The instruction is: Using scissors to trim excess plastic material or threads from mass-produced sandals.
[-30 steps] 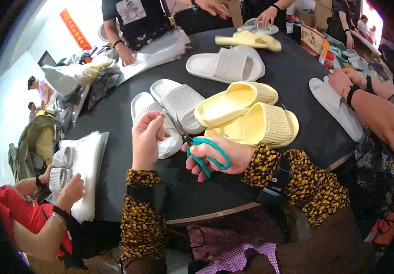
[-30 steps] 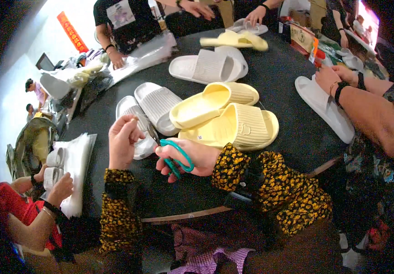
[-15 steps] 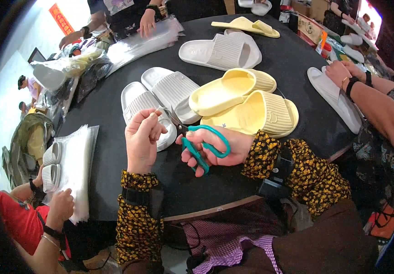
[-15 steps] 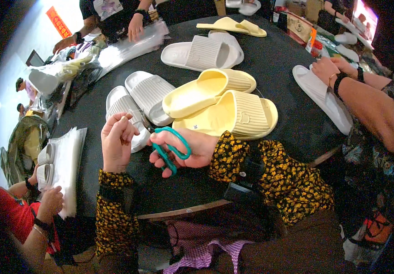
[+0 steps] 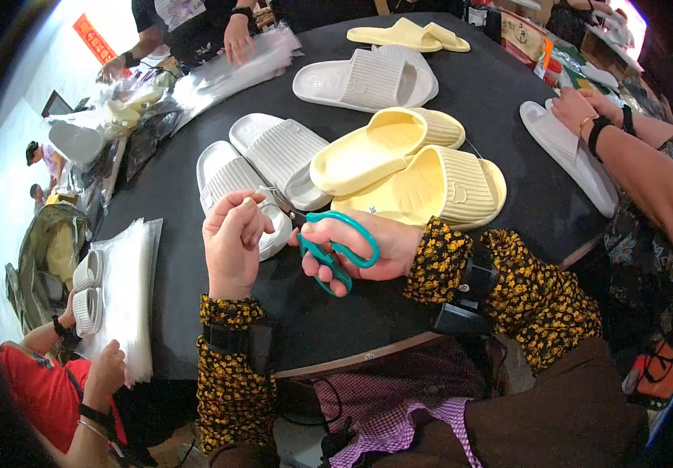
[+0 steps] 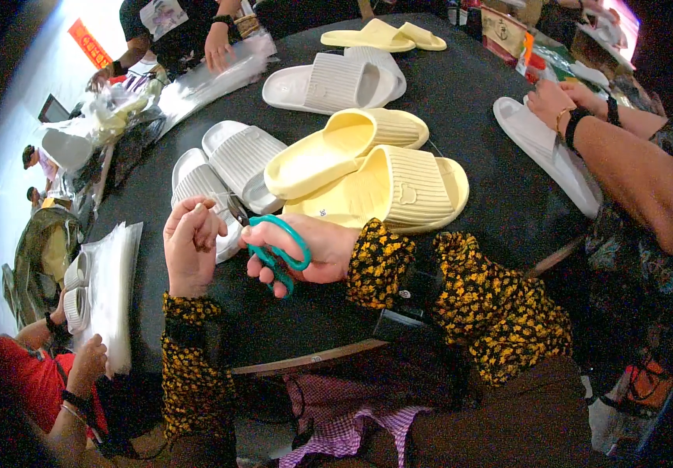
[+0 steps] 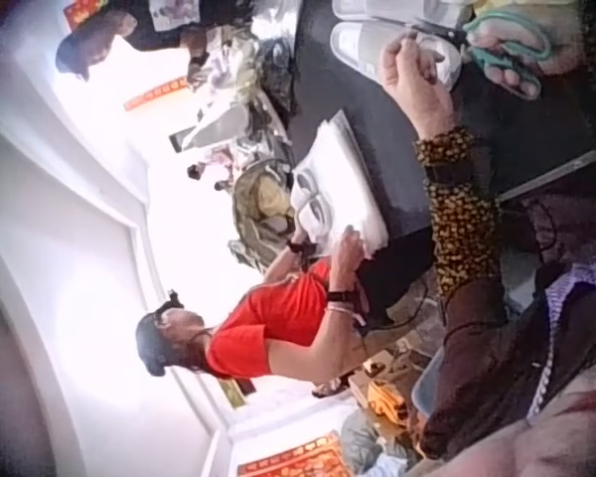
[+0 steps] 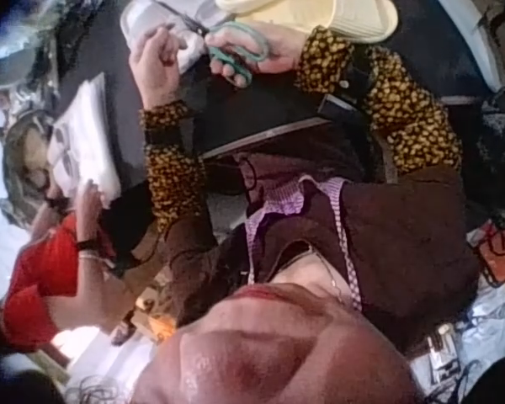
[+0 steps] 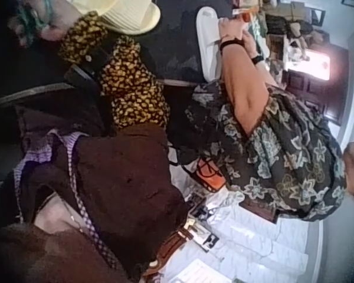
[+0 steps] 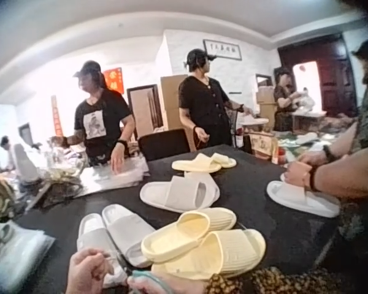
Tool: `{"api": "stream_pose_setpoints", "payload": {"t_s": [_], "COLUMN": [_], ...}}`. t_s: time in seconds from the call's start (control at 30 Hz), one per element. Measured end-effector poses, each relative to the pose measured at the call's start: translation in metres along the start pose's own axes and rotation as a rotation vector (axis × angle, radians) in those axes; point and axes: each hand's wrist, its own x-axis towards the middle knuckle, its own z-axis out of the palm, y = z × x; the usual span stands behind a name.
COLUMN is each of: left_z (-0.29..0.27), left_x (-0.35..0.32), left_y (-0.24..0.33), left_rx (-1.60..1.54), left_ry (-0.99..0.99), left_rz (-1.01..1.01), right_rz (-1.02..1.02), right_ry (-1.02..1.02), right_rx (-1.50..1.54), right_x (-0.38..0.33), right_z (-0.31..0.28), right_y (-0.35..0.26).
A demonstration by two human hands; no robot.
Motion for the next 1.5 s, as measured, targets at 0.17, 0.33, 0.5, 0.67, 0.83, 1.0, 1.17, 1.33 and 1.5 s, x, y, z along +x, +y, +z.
{"api": "stream_pose_setpoints", "payload": {"t_s": [0.17, 0.33, 0.5, 0.67, 0.83, 1.0, 1.17, 1.33, 1.5], "left_z": [-0.005, -0.004, -0.006, -0.006, -0.004, -0.02, -0.047, -0.086, -0.118], "left_x": [0.002, 0.002, 0.003, -0.005, -0.053, -0.126, -0.19, -0.27, -0.317], "left_y": [-0.001, -0.001, 0.001, 0.013, 0.052, 0.069, 0.069, 0.074, 0.042], "left_rx": [0.035, 0.046, 0.025, 0.003, 0.005, 0.183, 0.388, 0.299, 0.346], "left_ry": [0.017, 0.04, 0.097, 0.163, 0.088, 0.211, 0.442, 0.618, 0.844], "left_rz": [-0.001, -0.001, 0.002, 0.037, 0.211, 0.247, 0.214, 0.133, 0.066], "right_rz": [-0.08, -0.102, -0.074, -0.065, 0.005, -0.133, -0.148, -0.1, -0.11], "right_ry": [0.075, 0.096, 0.113, 0.087, 0.098, 0.064, 0.162, 0.101, 0.122], "right_rx": [-0.056, -0.07, -0.144, -0.139, -0.212, -0.353, -0.344, -0.333, -0.337], "right_x": [-0.004, -0.004, -0.003, -0.008, -0.002, -0.003, -0.003, -0.002, -0.004], "right_z": [0.005, 0.003, 0.005, 0.0, -0.002, -0.01, -0.008, -0.002, -0.003], "right_y": [-0.003, -0.002, -0.002, 0.0, -0.001, -0.004, -0.004, 0.001, 0.003]}}
